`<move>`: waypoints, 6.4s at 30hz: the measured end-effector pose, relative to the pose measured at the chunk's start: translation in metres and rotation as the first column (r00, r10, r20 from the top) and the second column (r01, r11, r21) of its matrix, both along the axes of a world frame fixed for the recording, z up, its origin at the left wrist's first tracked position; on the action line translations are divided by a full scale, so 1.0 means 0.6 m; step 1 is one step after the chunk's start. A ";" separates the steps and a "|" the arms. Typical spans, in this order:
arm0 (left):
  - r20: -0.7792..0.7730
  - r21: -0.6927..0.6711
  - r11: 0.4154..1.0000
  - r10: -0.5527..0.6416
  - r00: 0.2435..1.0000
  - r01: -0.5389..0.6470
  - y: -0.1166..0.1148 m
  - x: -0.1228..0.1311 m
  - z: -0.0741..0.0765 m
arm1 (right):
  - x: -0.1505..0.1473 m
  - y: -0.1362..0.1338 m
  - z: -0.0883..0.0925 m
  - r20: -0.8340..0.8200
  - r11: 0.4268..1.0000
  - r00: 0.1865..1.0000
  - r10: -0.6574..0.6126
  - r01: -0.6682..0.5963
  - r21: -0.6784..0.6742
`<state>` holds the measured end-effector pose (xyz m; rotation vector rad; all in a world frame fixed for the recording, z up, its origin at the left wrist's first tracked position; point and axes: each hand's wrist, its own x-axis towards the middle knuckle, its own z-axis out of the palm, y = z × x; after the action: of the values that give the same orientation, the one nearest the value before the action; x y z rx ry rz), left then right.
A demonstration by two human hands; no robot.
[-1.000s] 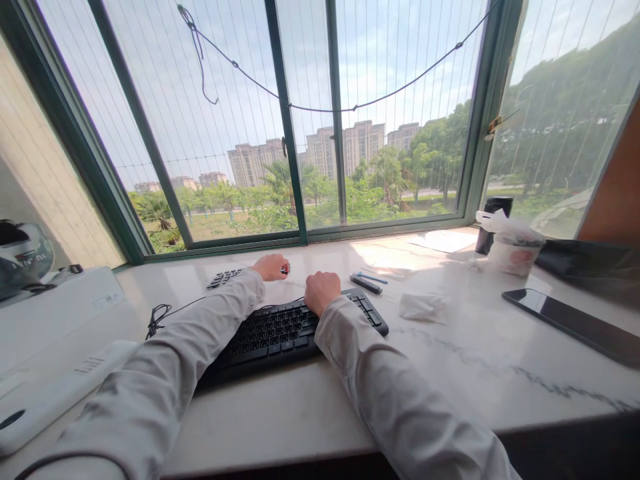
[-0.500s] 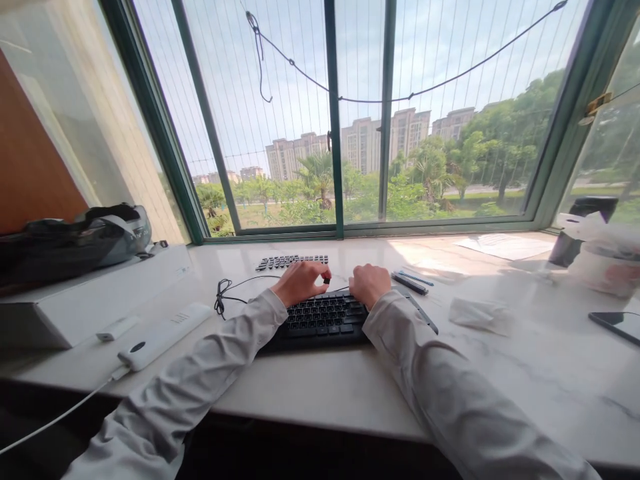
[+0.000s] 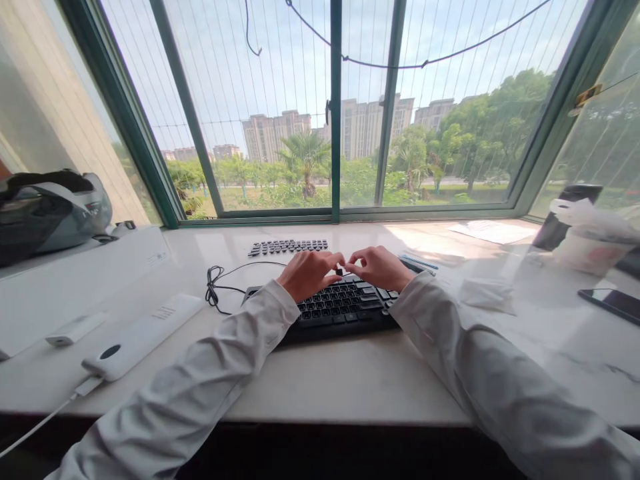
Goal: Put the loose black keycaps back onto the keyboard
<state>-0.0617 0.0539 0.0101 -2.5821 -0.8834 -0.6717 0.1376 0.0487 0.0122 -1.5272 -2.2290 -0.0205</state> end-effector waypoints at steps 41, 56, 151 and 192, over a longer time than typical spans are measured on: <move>-0.029 -0.335 0.841 -0.460 0.888 0.425 0.004 0.002 -0.023 | 0.024 -0.004 0.008 0.012 0.779 0.924 0.382 -0.315 -0.542; -0.117 -0.151 0.935 -0.340 0.933 0.322 -0.029 0.004 -0.013 | 0.023 0.000 -0.004 -0.117 0.728 0.921 0.373 -0.368 -0.579; -0.262 -0.244 0.681 0.639 0.723 -0.690 0.025 -0.042 0.000 | -0.062 0.176 0.005 0.384 1.000 0.923 -0.020 0.026 -0.010; -0.156 -0.262 0.726 0.619 0.770 -0.636 0.021 -0.039 0.005 | -0.018 0.071 0.014 -0.016 0.931 0.942 0.335 -0.333 -0.152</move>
<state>-0.0848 0.0665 0.0132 -2.2657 -1.8430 -0.2657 0.1268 0.0911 0.0206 -1.1990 -2.5198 0.2514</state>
